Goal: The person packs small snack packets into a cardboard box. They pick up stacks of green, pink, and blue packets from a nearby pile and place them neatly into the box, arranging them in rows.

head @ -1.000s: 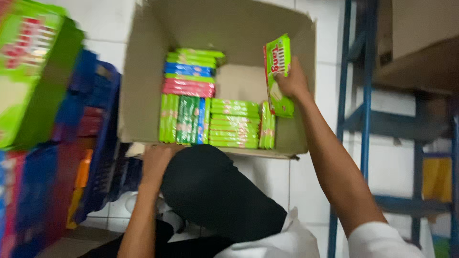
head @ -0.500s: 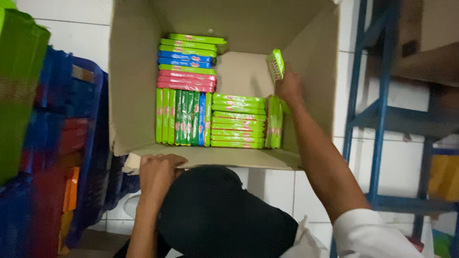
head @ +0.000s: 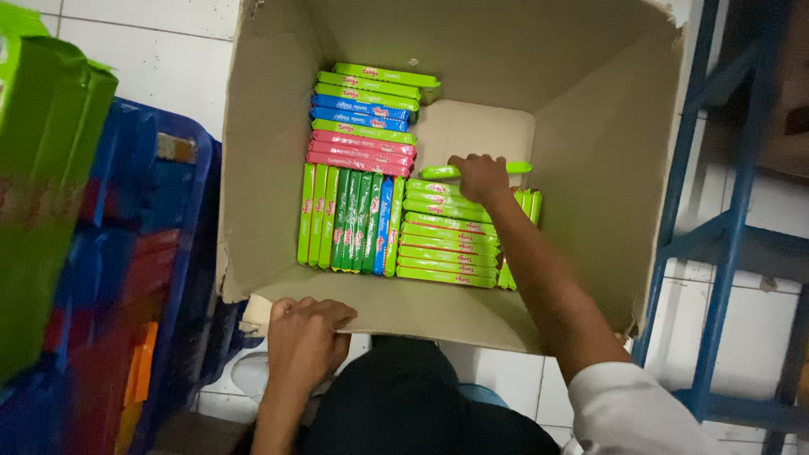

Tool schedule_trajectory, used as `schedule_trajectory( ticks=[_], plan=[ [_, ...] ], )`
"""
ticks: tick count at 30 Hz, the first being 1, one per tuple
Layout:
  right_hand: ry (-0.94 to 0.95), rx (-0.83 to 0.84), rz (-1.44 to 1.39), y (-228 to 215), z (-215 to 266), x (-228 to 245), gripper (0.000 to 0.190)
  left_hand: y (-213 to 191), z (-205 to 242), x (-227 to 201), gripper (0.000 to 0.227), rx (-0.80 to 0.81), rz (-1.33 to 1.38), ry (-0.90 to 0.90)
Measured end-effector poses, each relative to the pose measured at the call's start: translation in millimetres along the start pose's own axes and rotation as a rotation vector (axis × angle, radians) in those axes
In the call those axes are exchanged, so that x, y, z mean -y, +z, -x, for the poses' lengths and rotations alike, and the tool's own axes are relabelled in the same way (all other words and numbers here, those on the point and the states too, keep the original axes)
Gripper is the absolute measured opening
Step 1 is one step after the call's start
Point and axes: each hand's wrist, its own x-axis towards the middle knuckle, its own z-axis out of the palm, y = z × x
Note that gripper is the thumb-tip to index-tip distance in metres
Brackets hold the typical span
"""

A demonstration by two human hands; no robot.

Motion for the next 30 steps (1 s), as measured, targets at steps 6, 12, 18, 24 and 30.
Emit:
schedule_trajectory(
  ticks=[6,12,18,24,30],
  plan=[
    [0.062,0.169,-0.237,13.7,-6.6,28.0,0.055,3.2,0.7,1.9,0.038,0.053,0.043,-0.024],
    [-0.012,-0.134,-0.118,40.1,7.4,39.6,0.077,-1.6,-2.0,0.2,0.040,0.063,0.025,-0.005],
    [-0.015,-0.271,-0.070,43.7,17.3,47.3,0.076,0.6,-0.1,0.7,0.040,0.012,0.030,-0.006],
    [0.016,-0.089,-0.131,25.0,15.1,40.1,0.092,2.8,0.1,1.7,0.038,0.006,0.027,-0.008],
    [0.121,0.129,-0.221,-3.0,18.3,33.9,0.101,10.5,2.1,3.6,0.039,-0.011,0.019,-0.007]
  ],
)
